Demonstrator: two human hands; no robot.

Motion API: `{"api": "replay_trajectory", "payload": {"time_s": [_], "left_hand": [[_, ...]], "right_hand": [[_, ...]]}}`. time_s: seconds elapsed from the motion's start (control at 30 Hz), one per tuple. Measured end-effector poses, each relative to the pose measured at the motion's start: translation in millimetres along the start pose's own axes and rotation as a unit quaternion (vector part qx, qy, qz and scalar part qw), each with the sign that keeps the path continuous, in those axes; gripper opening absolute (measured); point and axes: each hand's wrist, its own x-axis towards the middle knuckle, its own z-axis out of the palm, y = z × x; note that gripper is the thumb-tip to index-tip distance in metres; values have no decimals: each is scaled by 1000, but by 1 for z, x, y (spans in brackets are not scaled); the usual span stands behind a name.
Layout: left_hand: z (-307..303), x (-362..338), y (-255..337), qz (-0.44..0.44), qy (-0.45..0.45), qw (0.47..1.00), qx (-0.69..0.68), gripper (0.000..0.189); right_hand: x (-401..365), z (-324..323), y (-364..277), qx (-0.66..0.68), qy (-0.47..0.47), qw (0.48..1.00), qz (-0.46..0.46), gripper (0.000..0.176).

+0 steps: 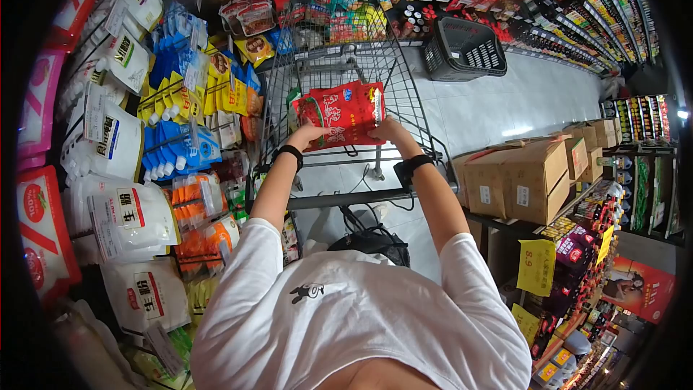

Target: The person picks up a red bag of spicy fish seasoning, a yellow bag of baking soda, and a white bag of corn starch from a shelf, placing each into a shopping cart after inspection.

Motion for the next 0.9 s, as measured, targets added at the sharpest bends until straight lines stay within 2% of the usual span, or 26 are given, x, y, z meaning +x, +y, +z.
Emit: {"api": "replay_trajectory", "payload": {"time_s": [0.03,0.07,0.1,0.13,0.17,0.23,0.27,0.37,0.47,0.57,0.6,0.7,0.8,0.9], "left_hand": [[2,-5,5,-31,17,999,9,106],[-2,17,-10,-29,-13,999,15,118],[0,19,-13,-36,12,999,37,112],[1,23,-15,-37,32,998,44,108],[2,26,-18,-39,52,997,51,104],[1,41,-36,40,64,997,11,97],[0,50,-43,81,69,994,-8,93],[3,52,-39,90,56,990,-93,86],[15,11,0,94,80,991,-47,79],[20,9,3,134,77,987,-40,73],[23,18,-5,168,100,979,-51,70],[19,20,-8,201,50,971,-117,67],[15,29,-16,231,64,967,-89,67],[15,63,-41,109,122,987,-12,71]], "right_hand": [[9,5,6,-13,18,999,-30,50],[18,13,11,-27,35,997,-59,44],[18,15,9,-40,52,994,-89,38],[18,18,8,-62,85,992,-73,38],[20,19,5,-41,68,996,-42,44],[32,27,3,3,29,999,21,62],[39,28,-1,-7,4,999,31,62],[20,21,-6,43,41,998,-37,62],[25,18,3,122,96,988,-1,61],[27,3,18,101,112,988,23,58],[25,5,23,65,174,982,17,49],[-1,-9,18,60,110,987,101,45],[-15,-13,3,61,117,981,145,36],[-17,-14,-5,43,162,976,142,31]]}}
